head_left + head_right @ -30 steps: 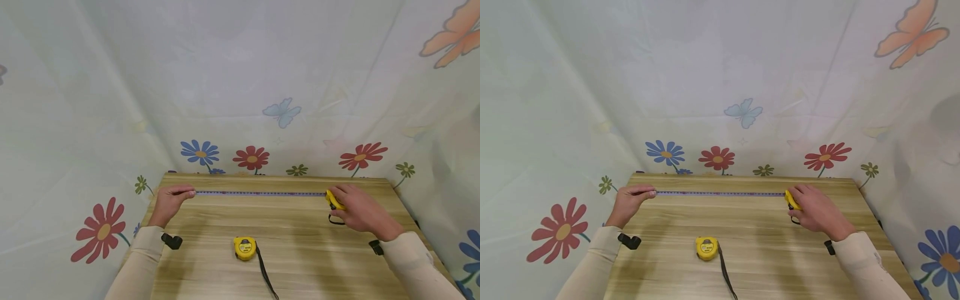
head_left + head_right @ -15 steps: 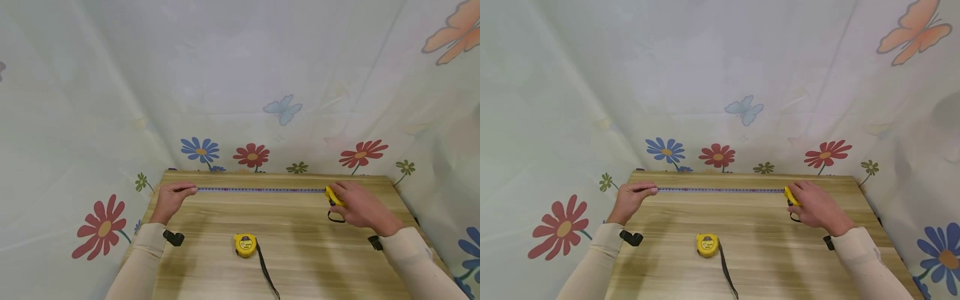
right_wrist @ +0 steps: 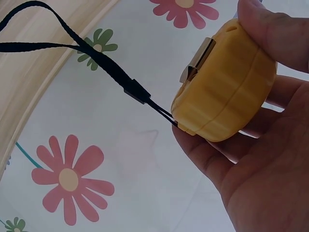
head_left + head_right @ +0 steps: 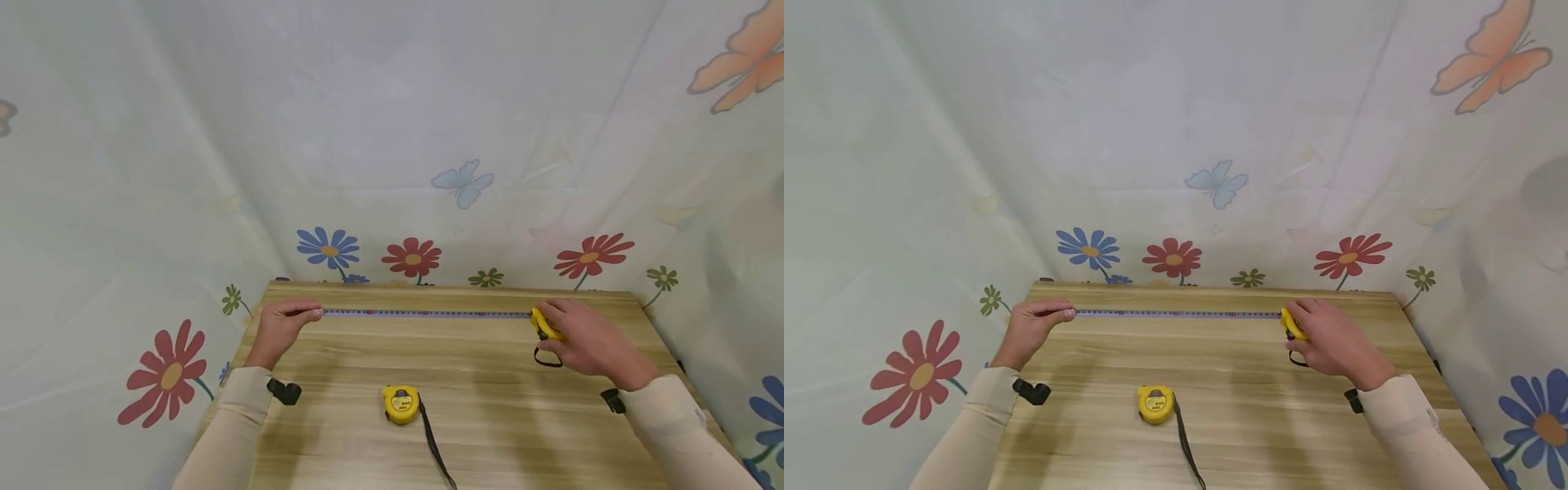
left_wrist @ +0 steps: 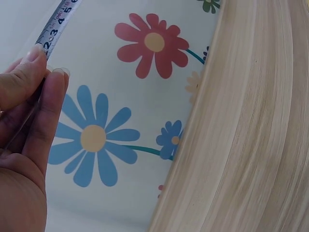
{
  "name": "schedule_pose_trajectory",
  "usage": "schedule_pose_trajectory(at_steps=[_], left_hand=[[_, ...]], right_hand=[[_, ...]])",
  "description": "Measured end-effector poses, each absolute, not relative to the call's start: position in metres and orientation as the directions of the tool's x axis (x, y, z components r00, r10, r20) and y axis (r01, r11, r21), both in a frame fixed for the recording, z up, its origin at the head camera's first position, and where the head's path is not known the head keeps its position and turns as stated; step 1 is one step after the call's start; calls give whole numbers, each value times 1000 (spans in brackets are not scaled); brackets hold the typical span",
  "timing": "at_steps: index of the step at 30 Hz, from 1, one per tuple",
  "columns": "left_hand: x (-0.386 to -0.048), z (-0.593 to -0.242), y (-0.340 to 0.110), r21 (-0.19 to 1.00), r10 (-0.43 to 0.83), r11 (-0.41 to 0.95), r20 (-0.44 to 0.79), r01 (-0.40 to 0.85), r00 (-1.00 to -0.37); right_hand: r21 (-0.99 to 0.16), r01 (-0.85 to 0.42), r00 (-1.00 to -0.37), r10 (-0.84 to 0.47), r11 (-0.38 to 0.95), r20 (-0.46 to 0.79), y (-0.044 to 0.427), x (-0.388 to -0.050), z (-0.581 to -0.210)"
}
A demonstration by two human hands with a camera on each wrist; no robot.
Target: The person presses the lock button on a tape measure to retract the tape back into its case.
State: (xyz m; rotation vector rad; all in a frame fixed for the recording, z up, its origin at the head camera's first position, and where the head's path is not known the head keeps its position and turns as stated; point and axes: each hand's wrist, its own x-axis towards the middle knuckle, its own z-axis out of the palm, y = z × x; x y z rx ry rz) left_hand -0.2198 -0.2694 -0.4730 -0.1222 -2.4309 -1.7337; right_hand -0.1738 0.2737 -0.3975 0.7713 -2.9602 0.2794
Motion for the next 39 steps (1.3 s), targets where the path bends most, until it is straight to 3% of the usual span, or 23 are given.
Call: schedule_pose_trajectory(at_steps=[39], left_hand=[[-223, -479, -262, 933, 16, 276, 234, 229, -972]], right_hand=[[-176, -473, -881, -460, 863, 112, 269, -175, -398]])
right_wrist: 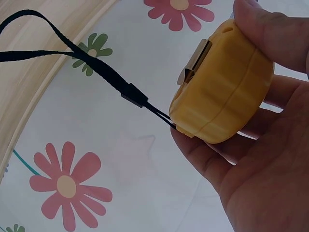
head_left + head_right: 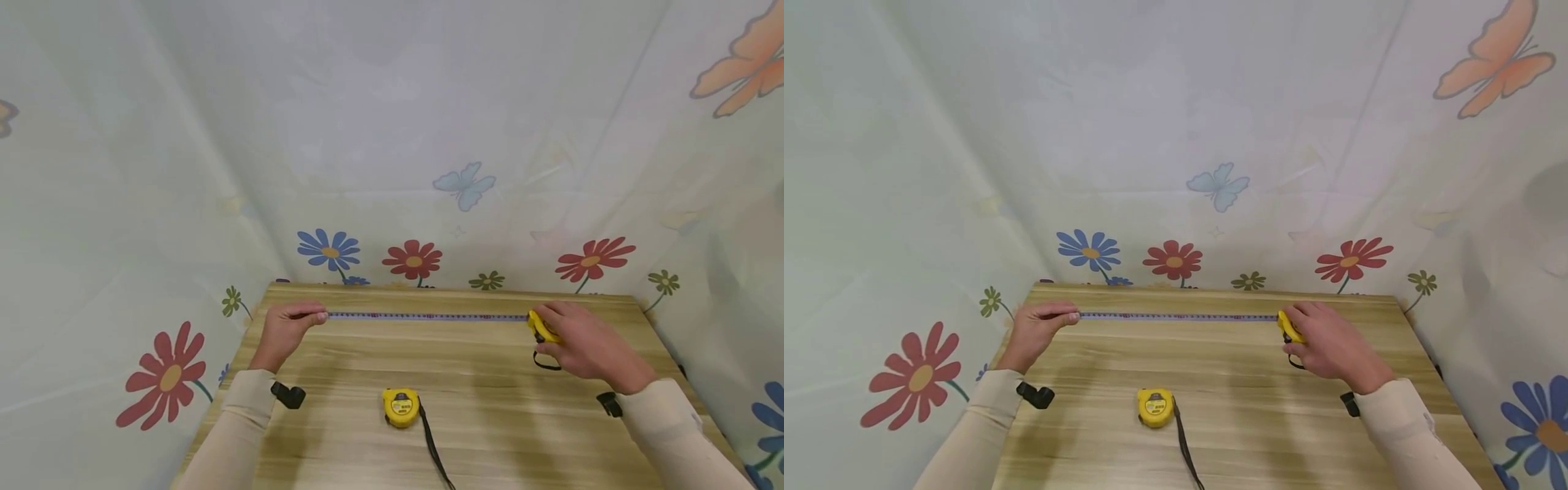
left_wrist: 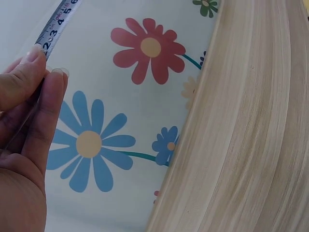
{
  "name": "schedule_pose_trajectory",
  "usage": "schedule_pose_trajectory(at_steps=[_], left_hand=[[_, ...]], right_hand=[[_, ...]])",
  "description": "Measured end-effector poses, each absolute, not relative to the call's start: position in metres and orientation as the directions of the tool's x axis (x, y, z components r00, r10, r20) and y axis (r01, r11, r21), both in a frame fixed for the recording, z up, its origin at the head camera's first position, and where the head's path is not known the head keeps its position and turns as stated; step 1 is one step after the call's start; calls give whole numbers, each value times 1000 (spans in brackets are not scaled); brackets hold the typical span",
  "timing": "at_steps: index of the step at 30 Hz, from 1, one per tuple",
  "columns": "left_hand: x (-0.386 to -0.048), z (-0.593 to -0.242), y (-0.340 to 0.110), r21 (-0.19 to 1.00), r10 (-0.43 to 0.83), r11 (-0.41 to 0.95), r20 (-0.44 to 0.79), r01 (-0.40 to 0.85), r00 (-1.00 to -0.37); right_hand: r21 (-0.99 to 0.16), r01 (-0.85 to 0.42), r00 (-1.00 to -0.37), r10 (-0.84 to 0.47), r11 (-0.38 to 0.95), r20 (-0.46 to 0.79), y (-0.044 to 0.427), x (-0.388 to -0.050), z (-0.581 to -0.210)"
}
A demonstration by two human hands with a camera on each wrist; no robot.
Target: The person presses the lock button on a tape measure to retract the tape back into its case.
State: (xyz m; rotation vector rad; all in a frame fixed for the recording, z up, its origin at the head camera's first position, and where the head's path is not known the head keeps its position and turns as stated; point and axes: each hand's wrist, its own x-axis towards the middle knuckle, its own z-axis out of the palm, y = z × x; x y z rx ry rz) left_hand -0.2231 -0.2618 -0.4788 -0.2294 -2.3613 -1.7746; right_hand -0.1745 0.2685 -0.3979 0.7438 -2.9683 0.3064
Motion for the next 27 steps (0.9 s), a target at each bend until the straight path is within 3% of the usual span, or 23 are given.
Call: schedule_pose_trajectory(at_steps=[27], left_hand=[[-215, -473, -255, 937, 1, 285, 213, 204, -977]], right_hand=[[-170, -485, -874, -468, 858, 128, 267, -171, -396]])
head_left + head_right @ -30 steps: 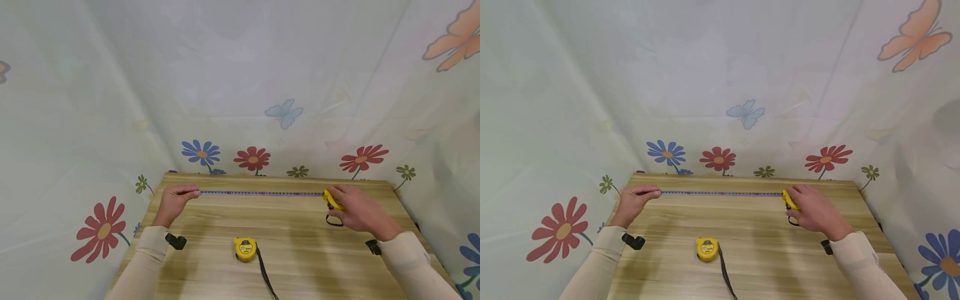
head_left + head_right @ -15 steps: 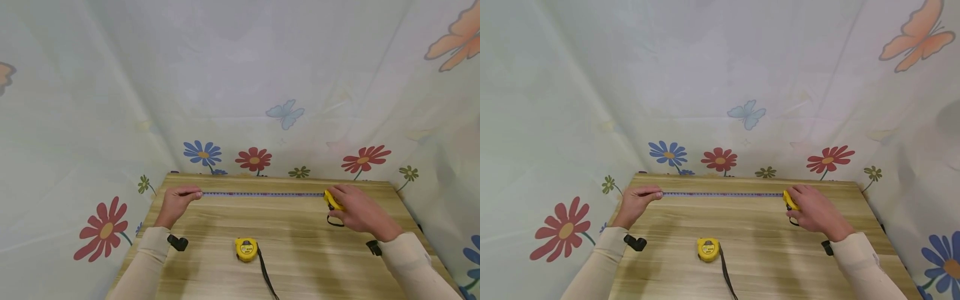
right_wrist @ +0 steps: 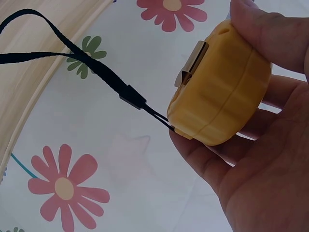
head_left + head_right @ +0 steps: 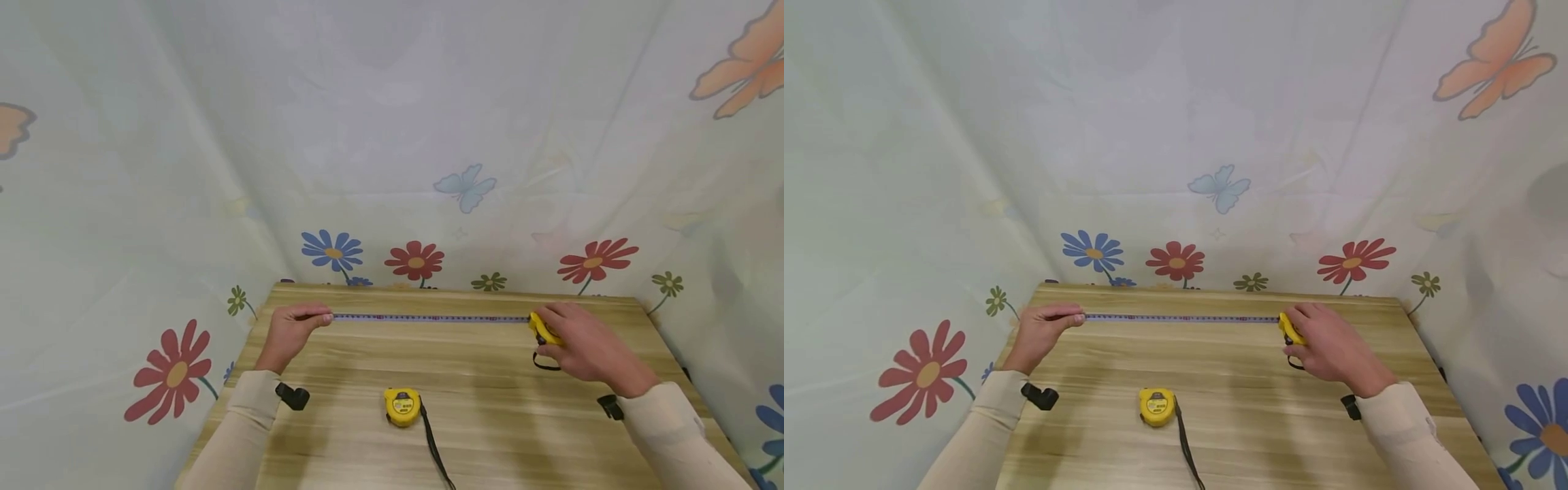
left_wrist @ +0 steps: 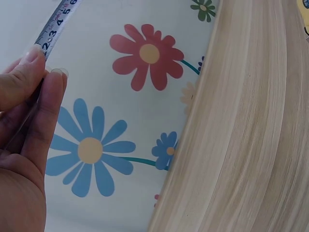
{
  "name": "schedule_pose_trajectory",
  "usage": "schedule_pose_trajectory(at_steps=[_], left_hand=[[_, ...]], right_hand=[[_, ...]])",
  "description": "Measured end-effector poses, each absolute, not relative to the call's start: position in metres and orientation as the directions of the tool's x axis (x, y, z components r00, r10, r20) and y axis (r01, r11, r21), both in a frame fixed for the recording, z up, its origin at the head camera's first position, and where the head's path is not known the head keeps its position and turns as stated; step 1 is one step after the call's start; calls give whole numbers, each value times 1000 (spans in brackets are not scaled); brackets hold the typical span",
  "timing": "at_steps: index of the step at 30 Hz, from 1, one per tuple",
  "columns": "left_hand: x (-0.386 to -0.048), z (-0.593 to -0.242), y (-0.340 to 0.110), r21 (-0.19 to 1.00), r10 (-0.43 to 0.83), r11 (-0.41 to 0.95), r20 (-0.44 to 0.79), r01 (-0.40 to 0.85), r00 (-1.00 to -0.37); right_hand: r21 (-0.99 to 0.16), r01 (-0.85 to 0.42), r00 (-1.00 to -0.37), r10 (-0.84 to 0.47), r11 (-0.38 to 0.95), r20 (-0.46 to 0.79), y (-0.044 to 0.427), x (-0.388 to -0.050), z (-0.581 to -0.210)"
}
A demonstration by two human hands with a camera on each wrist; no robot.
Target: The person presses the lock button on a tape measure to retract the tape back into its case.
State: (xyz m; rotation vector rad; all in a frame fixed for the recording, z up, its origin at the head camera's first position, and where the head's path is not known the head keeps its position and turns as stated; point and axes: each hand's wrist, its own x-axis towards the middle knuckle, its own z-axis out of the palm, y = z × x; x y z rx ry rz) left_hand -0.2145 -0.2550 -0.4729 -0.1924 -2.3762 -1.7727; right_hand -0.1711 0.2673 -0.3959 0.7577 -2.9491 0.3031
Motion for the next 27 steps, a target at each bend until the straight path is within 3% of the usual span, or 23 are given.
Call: schedule_pose_trajectory(at_steps=[27], left_hand=[[-218, -472, -250, 944, 10, 248, 224, 219, -975]], right_hand=[[-178, -472, -881, -457, 864, 121, 267, -168, -393]])
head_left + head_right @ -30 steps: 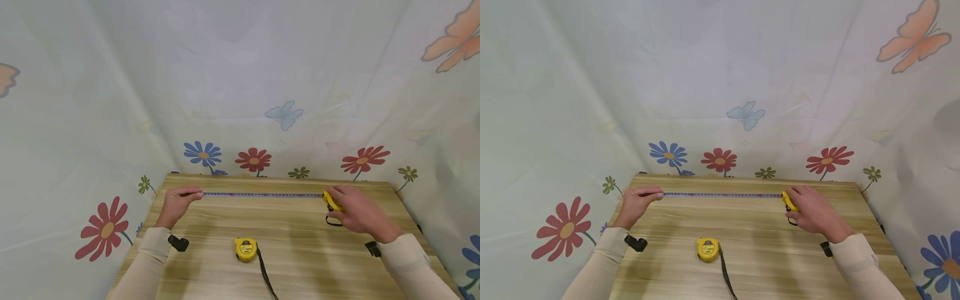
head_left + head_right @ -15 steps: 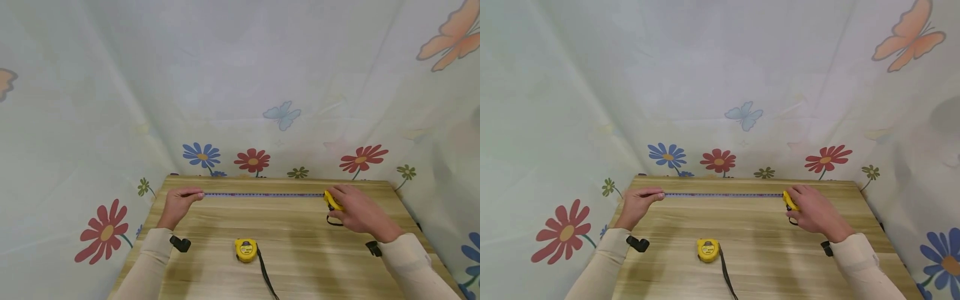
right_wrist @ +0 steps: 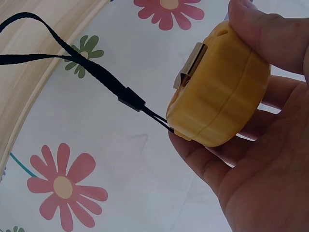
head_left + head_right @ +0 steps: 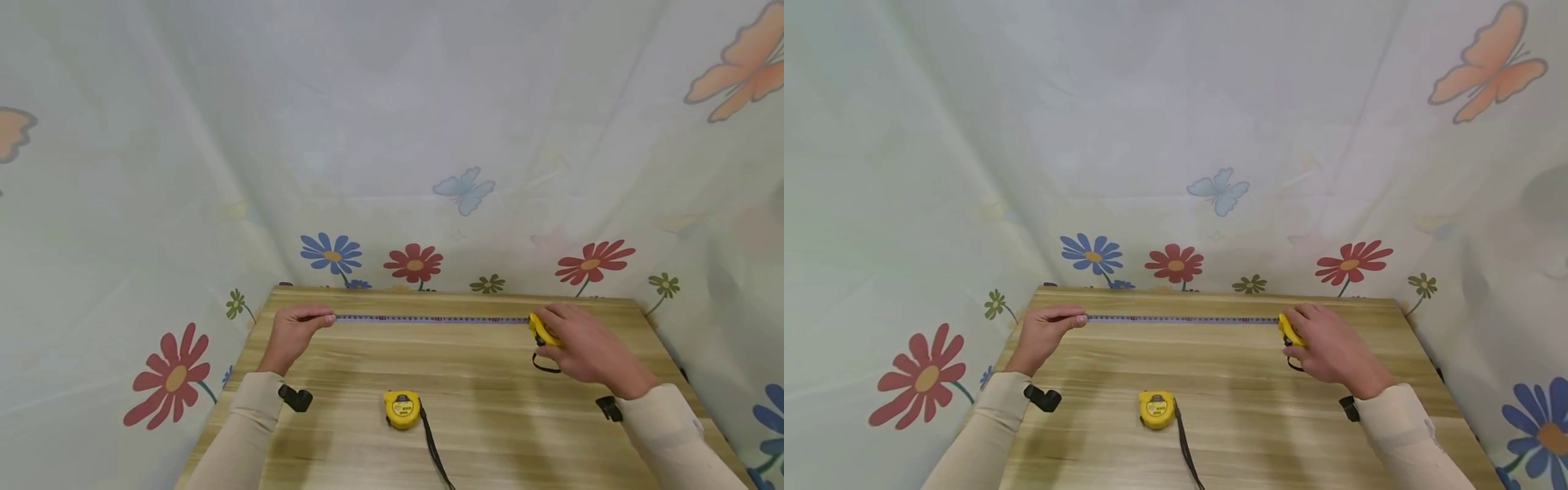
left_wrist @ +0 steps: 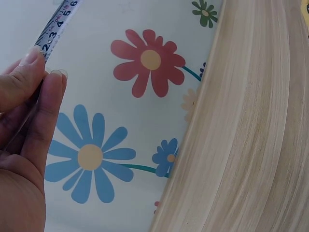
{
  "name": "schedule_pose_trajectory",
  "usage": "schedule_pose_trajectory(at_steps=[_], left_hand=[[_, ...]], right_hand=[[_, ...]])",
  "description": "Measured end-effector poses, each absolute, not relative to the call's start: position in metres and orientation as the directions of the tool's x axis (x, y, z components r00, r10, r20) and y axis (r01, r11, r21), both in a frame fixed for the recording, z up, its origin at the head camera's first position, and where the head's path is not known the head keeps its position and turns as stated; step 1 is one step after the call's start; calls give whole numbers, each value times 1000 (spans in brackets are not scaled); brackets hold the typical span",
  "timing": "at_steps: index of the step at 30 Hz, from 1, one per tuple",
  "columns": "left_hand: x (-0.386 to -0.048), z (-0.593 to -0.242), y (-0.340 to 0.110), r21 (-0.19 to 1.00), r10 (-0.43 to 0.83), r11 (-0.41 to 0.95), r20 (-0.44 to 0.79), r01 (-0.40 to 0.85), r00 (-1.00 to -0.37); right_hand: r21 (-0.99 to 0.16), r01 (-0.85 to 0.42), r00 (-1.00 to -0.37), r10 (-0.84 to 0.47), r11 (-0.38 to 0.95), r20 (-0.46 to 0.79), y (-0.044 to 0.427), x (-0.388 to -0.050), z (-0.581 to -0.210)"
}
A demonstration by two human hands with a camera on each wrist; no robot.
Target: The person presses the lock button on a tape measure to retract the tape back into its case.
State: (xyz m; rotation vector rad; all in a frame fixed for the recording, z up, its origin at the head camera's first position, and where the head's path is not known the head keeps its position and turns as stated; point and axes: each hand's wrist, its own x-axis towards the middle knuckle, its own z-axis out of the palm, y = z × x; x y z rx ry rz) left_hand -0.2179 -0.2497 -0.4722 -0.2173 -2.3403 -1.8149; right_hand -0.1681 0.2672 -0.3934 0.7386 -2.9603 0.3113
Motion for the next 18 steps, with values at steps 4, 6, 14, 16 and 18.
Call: schedule_pose_trajectory(at_steps=[4, 6, 14, 16, 18], left_hand=[[-217, -472, -250, 941, 20, 245, 236, 234, -972], [-218, -473, -251, 940, 20, 247, 238, 236, -971], [-218, -475, -253, 942, 6, 266, 212, 206, -977], [-219, -475, -253, 940, 10, 267, 216, 211, -976], [-218, -474, -253, 940, 12, 261, 224, 220, -974]], right_hand=[[-174, -477, -878, -459, 862, 133, 266, -169, -394], [-169, -478, -878, -459, 862, 138, 265, -170, -394], [-163, -488, -872, -470, 857, 140, 263, -171, -395], [-166, -491, -870, -471, 855, 147, 263, -172, -395], [-165, -494, -868, -473, 854, 153, 262, -173, -395]])
